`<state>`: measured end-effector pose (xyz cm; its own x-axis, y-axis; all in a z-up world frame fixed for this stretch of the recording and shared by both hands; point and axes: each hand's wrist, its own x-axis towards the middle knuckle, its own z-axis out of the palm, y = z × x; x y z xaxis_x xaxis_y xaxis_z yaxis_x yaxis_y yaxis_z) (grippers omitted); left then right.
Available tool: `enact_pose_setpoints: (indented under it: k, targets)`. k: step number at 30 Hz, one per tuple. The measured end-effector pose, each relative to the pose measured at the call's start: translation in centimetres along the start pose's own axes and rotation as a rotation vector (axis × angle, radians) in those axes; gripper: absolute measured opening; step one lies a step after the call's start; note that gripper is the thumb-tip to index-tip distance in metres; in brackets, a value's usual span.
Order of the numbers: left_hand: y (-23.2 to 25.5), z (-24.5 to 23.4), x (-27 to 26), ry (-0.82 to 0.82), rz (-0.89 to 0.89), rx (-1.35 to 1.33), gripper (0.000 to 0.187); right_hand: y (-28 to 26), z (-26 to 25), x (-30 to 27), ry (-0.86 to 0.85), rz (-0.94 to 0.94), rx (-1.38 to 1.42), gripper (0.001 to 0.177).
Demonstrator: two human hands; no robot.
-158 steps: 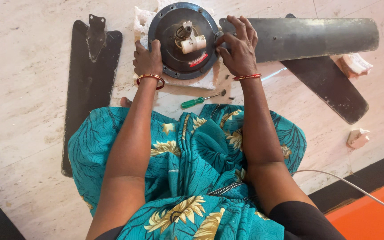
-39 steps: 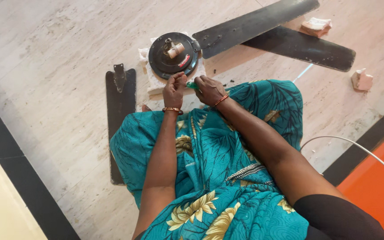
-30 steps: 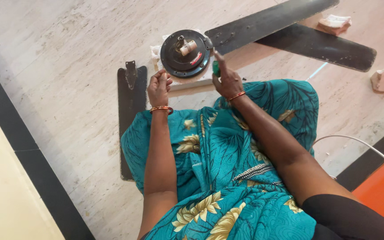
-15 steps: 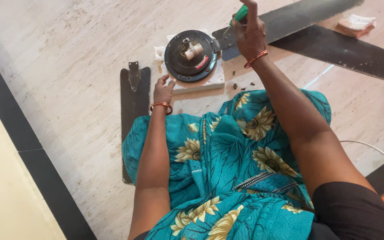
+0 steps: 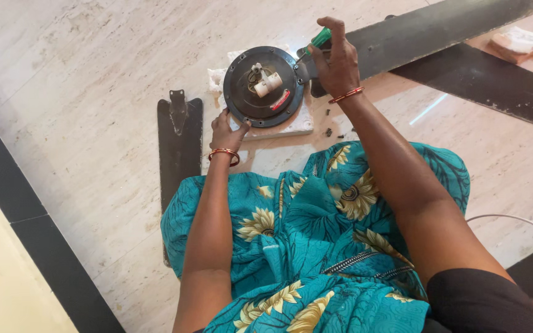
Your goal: The person sits on the floor and uses a screwdriver to attach a fan blade to the motor housing of an electric fan. They tighten the screws to secure the blade in place.
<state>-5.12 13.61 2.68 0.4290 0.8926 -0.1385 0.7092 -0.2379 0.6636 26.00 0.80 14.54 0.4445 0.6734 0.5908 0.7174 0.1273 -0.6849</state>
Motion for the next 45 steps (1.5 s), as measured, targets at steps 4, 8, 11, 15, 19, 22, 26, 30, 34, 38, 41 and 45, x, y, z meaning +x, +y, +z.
enact_pose_setpoints:
  k: [4,8,11,15,19,22,26,30,34,38,41,45]
  targets:
    - [-0.1,0.2,-0.3,0.019,0.014,0.025,0.085,0.5,0.7,-0.6,-0.017,0.042,0.008,0.047]
    - [0.6,0.0,-0.5,0.017,-0.021,0.012,0.085,0.5,0.9,-0.8,-0.020,0.058,-0.012,0.047]
    - [1.2,-0.4,-0.8,0.014,-0.012,0.018,0.083,-0.2,0.8,-0.8,-0.046,0.061,-0.047,0.046]
    - [1.5,-0.5,-1.0,0.012,-0.026,0.056,0.080,-1.5,0.2,-0.2,-0.093,-0.071,-0.112,0.047]
    - [1.3,-0.2,-1.0,0.029,0.005,0.049,0.081,-2.3,0.4,0.5,-0.112,-0.055,-0.181,0.029]
    - [1.7,-0.3,-1.1,0.043,0.024,0.060,0.080,-1.7,1.1,1.1,-0.102,0.014,-0.132,0.028]
    - [3.4,-0.7,-1.7,0.031,-0.077,0.133,0.079,0.8,3.4,1.4,-0.016,0.141,0.122,0.039]
    - [5.1,-1.6,-2.2,-0.021,-0.184,0.168,0.080,4.1,5.8,2.1,0.080,0.266,0.404,0.051]
    - [5.8,-2.0,-2.4,-0.028,-0.185,0.176,0.080,5.9,6.1,3.4,0.027,0.320,0.741,0.056]
    - [5.5,-2.0,-2.1,-0.033,-0.191,0.157,0.081,4.9,4.4,4.4,-0.124,0.195,0.525,0.044]
    - [5.2,-1.9,-2.2,-0.042,-0.202,0.155,0.082,2.8,3.5,4.8,-0.076,-0.085,-0.180,0.036]
    - [4.8,-1.6,-2.1,-0.047,-0.208,0.152,0.082,0.9,2.3,5.5,-0.310,0.116,-0.675,0.035]
